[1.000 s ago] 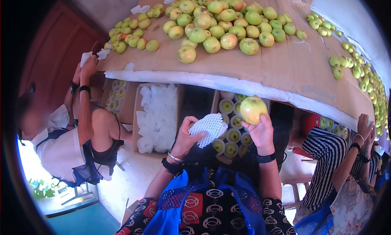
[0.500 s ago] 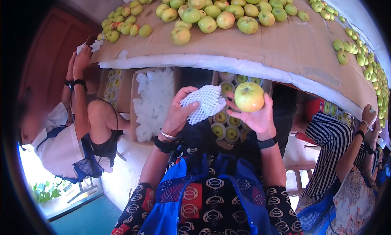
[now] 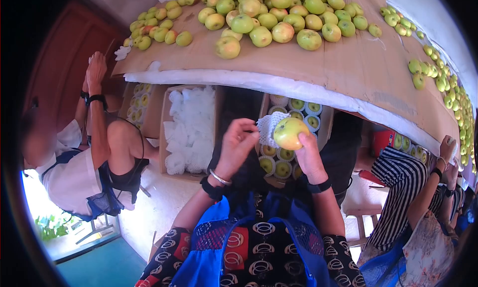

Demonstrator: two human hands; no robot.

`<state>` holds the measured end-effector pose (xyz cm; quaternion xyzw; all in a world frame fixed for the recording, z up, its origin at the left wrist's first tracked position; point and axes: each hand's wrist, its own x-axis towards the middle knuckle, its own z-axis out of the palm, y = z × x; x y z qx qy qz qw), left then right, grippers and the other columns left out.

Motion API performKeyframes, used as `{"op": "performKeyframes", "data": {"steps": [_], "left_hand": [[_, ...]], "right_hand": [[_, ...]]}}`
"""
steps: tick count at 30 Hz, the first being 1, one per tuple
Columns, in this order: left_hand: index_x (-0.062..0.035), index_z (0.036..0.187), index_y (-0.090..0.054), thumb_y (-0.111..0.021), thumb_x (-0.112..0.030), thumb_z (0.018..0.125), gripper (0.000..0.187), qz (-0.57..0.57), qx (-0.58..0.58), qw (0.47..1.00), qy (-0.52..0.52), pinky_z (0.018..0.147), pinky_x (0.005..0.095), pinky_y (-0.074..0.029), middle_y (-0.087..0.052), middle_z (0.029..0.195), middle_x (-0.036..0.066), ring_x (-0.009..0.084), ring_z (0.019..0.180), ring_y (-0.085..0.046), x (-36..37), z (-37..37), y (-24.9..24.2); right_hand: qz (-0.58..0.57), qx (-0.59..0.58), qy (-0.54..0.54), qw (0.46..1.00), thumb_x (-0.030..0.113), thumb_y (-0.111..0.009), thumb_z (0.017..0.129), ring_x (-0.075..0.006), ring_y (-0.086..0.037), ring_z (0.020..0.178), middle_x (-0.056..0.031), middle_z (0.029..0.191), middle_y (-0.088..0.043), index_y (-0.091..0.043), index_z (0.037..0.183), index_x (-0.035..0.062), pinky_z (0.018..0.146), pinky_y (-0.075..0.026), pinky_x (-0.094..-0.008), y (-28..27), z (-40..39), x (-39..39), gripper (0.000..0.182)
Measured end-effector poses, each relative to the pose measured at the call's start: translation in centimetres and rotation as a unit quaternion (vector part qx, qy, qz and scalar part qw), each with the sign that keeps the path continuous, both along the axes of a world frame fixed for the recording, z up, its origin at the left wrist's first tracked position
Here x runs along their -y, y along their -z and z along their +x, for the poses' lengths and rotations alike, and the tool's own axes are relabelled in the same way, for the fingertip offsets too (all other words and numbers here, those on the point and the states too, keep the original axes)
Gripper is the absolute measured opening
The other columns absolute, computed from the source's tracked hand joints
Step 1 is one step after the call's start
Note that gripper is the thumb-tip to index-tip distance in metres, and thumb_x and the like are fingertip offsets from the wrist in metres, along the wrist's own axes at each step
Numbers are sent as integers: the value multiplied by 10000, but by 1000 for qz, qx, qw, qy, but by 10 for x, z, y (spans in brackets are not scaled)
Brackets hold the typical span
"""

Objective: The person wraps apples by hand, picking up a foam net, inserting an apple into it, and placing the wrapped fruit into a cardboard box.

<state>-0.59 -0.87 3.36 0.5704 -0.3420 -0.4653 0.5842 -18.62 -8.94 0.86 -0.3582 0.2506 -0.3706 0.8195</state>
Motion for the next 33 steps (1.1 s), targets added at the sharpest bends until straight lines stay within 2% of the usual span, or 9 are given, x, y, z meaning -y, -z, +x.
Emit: {"op": "performKeyframes", "data": {"steps": [5,7,10,13,18,20,24,31,33], "left_hand": [[-54,1138,-468,-560,-99,871,286,71,-152,986,12,722,230,-456,-546,1046,36,68,846,-525,3,-19,7],[-64,1156,-463,-531,-123,889,282,113,-188,976,16,760,245,-462,-541,1081,43,76,888,-532,0,-20,15],[-32,1089,-491,-605,-2,781,330,87,142,985,-49,672,233,-473,-594,967,85,115,788,-580,-8,-8,39],[-24,1020,-530,-632,1,758,282,82,248,965,-8,659,242,-477,-614,878,74,108,765,-581,-16,-2,47],[-44,986,-540,-612,-3,803,201,76,53,995,24,717,210,-465,-608,898,5,63,813,-570,-23,1,63],[-21,938,-553,-581,-35,840,103,119,-103,987,-35,683,209,-449,-606,871,-11,56,766,-549,-23,3,63],[-20,928,-556,-549,-65,876,69,82,-108,988,-67,664,206,-446,-600,858,-13,44,750,-539,-14,0,55],[-34,888,-576,-597,-90,831,82,-19,297,949,-100,600,270,-426,-579,744,54,132,684,-542,-11,-5,48],[-37,877,-575,-606,-83,814,84,-66,397,910,-100,594,297,-425,-569,721,76,178,660,-544,-11,-8,41]], "right_hand": [[52,31,4,998,243,-515,850,-166,-532,1032,-93,1124,-555,-467,1207,-34,917,-404,-312,1,12,-17,455],[-15,-43,17,999,219,-531,842,-144,-538,988,-80,1075,-572,-504,1166,-20,884,-415,-288,8,14,-24,403],[-42,-76,14,996,191,-573,832,-120,-542,946,-61,1046,-576,-525,1130,-4,846,-428,-265,9,21,-33,359],[-28,-73,11,997,155,-629,807,-125,-548,956,-61,1059,-570,-501,1154,-2,855,-435,-272,13,34,-38,402],[-11,-93,-13,996,106,-706,744,-161,-527,1051,-75,1109,-549,-400,1266,6,916,-420,-296,18,37,-41,613],[-60,-107,22,992,135,-733,717,-171,-521,1063,-87,1116,-547,-382,1283,7,918,-420,-303,29,38,-40,679],[-184,-226,17,956,243,-803,621,-226,-513,1092,-140,1146,-534,-333,1320,7,933,-407,-326,28,31,-39,874],[-248,-324,-46,912,259,-822,575,-208,-526,1054,-135,1118,-536,-351,1287,11,907,-416,-315,19,27,-32,889],[-254,-330,-5,909,279,-805,577,-291,-526,1047,-168,1127,-524,-404,1194,11,893,-420,-357,14,27,-32,783]]}}
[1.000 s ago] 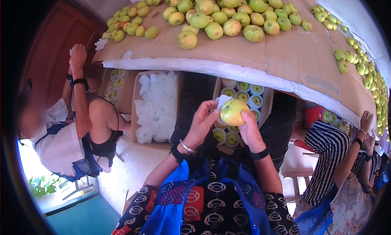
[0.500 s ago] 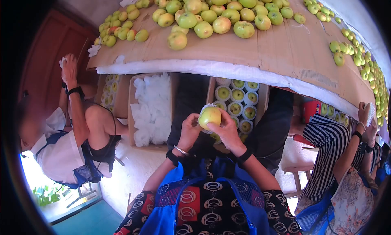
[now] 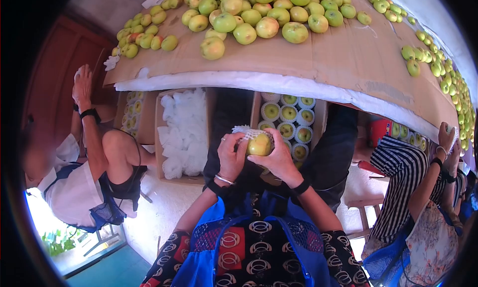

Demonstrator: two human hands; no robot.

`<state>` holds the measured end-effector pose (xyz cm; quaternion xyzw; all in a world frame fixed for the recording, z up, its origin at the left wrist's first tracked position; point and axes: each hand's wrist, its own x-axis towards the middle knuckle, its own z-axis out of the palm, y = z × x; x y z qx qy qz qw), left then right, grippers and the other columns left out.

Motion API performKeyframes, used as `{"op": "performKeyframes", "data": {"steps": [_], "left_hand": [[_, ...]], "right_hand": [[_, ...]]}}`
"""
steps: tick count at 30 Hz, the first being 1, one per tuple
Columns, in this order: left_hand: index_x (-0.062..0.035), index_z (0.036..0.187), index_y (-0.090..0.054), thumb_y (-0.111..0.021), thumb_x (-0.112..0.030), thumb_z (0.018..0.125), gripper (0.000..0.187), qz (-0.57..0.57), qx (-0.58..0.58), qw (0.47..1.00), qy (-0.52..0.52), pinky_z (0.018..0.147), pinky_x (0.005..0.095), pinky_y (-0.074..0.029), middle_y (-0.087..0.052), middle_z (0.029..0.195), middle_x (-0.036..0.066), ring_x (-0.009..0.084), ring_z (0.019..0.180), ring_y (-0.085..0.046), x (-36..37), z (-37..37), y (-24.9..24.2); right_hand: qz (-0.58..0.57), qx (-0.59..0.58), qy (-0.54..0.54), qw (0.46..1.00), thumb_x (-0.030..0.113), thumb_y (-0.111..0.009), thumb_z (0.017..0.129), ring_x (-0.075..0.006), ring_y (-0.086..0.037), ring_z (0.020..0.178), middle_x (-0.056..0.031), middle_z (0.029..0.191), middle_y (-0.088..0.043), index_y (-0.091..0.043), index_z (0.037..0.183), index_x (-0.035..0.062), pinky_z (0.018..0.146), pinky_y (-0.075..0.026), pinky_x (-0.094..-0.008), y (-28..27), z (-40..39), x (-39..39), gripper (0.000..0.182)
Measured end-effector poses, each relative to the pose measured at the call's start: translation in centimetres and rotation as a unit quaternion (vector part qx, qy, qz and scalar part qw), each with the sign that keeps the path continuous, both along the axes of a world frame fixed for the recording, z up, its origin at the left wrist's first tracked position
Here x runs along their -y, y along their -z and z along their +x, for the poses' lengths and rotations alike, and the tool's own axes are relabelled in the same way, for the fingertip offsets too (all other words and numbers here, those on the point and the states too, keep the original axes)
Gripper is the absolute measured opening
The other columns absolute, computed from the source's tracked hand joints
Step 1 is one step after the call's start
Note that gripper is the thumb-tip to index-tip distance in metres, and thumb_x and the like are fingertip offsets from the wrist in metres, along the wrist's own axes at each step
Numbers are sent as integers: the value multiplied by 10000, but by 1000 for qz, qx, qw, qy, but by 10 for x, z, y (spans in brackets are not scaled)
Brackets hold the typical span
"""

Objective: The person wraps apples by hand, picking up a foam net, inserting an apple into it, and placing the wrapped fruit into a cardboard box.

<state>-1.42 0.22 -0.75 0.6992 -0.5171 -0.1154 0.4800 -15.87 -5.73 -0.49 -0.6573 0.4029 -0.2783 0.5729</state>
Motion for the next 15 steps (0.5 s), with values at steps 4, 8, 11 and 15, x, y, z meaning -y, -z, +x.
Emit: {"op": "performKeyframes", "data": {"steps": [4,8,11,15], "left_hand": [[-31,876,-567,-594,-79,822,77,1,82,995,65,605,313,-431,-561,737,97,220,657,-537,-3,-4,-11],[-24,891,-551,-580,-115,861,100,16,14,998,61,618,274,-441,-550,738,63,146,662,-525,-2,-16,-9],[-34,1005,-464,-588,-151,870,217,100,-248,960,87,653,237,-452,-520,840,28,94,772,-508,1,-16,-12],[-71,1120,-348,-636,-173,839,415,140,-460,872,94,707,250,-461,-503,983,49,98,877,-518,1,-19,0]], "right_hand": [[-75,-28,70,994,239,-799,573,-315,-516,1013,-162,1076,-515,-431,1124,25,852,-429,-383,-4,6,3,696],[-257,-80,121,956,179,-786,565,-347,-493,985,-163,1042,-499,-438,1103,44,814,-431,-415,-11,7,12,655],[-261,-91,127,953,157,-776,567,-358,-482,992,-167,1054,-492,-432,1105,47,806,-432,-421,-11,7,11,648],[-277,-110,128,946,140,-759,583,-362,-474,1008,-173,1085,-482,-423,1110,46,806,-432,-425,-8,11,10,632]]}}
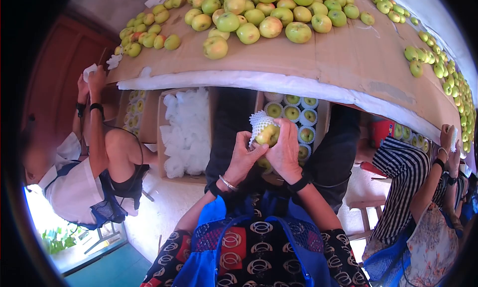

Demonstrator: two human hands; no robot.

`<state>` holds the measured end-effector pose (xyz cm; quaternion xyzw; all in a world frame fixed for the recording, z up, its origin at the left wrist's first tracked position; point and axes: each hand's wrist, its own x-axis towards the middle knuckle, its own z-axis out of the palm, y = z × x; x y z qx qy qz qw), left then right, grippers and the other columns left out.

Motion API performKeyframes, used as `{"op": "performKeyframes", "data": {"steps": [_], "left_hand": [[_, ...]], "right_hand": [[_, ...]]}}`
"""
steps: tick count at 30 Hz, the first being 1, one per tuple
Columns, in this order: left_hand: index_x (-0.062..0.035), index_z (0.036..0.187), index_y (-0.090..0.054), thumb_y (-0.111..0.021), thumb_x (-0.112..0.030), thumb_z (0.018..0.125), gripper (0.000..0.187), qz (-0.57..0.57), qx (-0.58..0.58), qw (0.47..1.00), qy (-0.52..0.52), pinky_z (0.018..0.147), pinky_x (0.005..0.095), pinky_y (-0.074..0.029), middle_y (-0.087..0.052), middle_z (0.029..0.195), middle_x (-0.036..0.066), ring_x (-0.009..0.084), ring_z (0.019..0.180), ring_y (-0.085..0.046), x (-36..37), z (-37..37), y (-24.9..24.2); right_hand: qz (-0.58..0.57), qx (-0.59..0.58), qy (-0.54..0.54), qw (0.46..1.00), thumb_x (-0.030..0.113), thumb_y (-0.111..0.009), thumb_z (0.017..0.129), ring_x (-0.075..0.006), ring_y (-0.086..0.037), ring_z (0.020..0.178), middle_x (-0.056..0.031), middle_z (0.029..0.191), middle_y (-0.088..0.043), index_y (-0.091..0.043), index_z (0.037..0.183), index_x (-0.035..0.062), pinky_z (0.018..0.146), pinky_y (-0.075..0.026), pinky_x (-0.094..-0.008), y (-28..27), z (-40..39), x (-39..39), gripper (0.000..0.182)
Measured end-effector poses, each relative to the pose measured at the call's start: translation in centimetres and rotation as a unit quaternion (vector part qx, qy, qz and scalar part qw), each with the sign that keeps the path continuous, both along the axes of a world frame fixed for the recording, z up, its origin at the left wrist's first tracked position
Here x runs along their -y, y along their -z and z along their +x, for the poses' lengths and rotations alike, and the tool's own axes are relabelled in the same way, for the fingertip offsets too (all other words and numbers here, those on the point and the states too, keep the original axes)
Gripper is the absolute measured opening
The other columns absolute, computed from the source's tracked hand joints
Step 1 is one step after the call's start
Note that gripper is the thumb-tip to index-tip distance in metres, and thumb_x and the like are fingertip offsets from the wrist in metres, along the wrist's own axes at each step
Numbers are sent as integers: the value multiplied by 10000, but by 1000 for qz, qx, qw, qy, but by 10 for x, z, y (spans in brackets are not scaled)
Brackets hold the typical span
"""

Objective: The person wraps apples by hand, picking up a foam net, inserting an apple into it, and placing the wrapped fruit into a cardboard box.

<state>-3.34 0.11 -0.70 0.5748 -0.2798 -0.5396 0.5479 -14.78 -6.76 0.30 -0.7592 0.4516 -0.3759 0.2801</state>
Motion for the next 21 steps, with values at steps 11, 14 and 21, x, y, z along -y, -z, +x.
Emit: {"op": "performKeyframes", "data": {"steps": [11,14,21], "left_hand": [[-84,1222,-353,-616,-117,842,463,-96,-90,982,-133,867,270,-424,-488,1136,54,121,997,-503,3,16,3],[-89,1231,-353,-616,-134,848,467,-90,-63,990,-92,894,283,-416,-484,1161,52,134,1045,-496,1,15,2],[-133,1233,-324,-620,-117,845,488,-82,-164,980,-81,815,327,-489,-485,1160,53,148,1063,-506,1,7,-6]], "right_hand": [[262,279,-143,913,60,-627,806,-128,-578,863,-84,985,-540,-482,1064,3,682,-490,-244,18,-6,0,301],[242,263,-121,926,72,-603,834,-146,-595,821,-93,940,-552,-485,1048,4,670,-497,-251,14,-6,-2,254],[199,205,-79,955,45,-579,840,-160,-596,732,-104,890,-566,-520,934,-7,590,-487,-264,2,-12,0,123]]}}
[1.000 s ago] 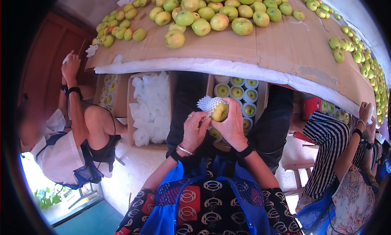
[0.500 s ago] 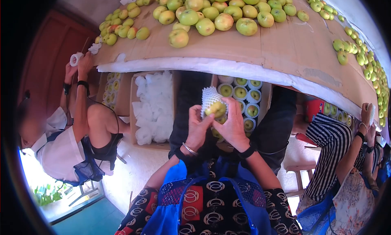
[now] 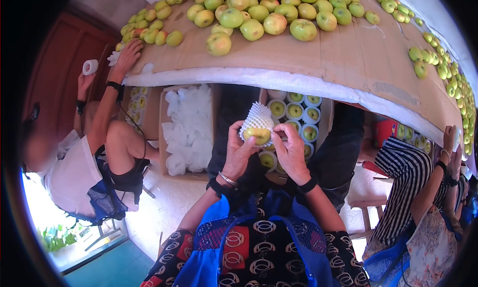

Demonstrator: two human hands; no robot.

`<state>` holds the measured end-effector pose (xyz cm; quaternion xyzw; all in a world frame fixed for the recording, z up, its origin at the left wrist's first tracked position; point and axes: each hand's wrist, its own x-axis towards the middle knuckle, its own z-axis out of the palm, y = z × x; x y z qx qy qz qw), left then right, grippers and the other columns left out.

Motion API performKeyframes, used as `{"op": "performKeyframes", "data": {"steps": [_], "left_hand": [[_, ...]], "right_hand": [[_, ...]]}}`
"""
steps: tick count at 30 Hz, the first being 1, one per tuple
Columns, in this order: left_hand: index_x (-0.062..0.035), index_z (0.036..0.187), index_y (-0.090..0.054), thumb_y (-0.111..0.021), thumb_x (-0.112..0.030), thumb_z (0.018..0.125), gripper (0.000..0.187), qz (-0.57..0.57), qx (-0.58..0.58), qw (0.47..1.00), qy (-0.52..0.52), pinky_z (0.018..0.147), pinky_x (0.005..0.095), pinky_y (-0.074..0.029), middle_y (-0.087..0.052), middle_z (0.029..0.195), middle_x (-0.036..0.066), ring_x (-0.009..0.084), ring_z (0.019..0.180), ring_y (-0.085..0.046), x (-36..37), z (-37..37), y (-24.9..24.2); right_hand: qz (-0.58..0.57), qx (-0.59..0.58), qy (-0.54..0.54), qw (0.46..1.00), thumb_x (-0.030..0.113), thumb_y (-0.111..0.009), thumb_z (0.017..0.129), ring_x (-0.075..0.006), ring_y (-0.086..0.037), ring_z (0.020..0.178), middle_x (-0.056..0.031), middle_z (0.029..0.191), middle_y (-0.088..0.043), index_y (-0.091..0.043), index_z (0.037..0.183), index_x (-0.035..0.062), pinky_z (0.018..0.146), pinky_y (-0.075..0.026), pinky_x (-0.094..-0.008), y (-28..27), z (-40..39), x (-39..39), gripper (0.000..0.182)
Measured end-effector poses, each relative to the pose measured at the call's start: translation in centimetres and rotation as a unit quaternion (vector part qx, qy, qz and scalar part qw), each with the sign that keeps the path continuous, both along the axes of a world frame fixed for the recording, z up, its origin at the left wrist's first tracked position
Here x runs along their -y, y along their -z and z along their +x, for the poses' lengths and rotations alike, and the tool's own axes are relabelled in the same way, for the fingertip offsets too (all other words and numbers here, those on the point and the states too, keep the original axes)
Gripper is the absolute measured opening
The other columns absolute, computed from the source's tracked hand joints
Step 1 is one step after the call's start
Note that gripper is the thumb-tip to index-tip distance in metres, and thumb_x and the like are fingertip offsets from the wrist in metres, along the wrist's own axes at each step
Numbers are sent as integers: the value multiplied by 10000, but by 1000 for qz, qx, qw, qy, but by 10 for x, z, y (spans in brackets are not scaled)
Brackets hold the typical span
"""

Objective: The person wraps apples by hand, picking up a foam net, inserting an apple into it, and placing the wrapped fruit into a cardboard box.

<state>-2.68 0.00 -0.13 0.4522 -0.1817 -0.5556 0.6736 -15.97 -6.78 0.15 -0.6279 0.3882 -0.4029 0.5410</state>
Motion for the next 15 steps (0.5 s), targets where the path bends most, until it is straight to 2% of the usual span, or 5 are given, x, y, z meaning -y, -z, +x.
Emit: {"op": "performKeyframes", "data": {"steps": [1,6,8,10,15], "left_hand": [[-133,1233,-324,-620,-117,845,488,0,-1,1000,1,815,327,-489,-485,1160,53,148,1063,-506,0,0,2],[-114,1231,-320,-605,-74,847,480,-17,94,995,-4,828,292,-476,-483,1150,49,137,1036,-507,-3,6,14],[-107,1227,-323,-608,-71,844,479,-4,77,997,-17,834,286,-471,-484,1142,50,135,1030,-508,-4,5,17],[-100,1223,-326,-611,-67,840,479,5,63,998,-29,839,281,-466,-486,1134,51,134,1024,-508,-2,5,16],[-69,1201,-331,-614,-6,806,490,-8,7,997,-74,864,296,-457,-477,1132,53,136,1030,-507,1,7,9]], "right_hand": [[-54,-48,11,997,33,-580,831,-168,-594,704,-102,864,-571,-529,911,-4,573,-478,-267,-5,-1,1,101],[-73,-2,1,997,20,-589,809,-195,-583,668,-90,787,-569,-549,865,13,572,-460,-295,-1,4,2,69],[-84,5,-2,996,25,-599,800,-211,-580,677,-88,770,-566,-555,856,20,590,-461,-312,-2,4,-1,71],[-232,-36,-55,970,39,-623,768,-264,-566,717,-96,777,-563,-565,846,31,635,-455,-340,-2,5,1,98],[-226,-75,-57,970,56,-643,738,-297,-546,779,-108,810,-558,-560,807,37,659,-447,-351,2,5,-6,109]]}}
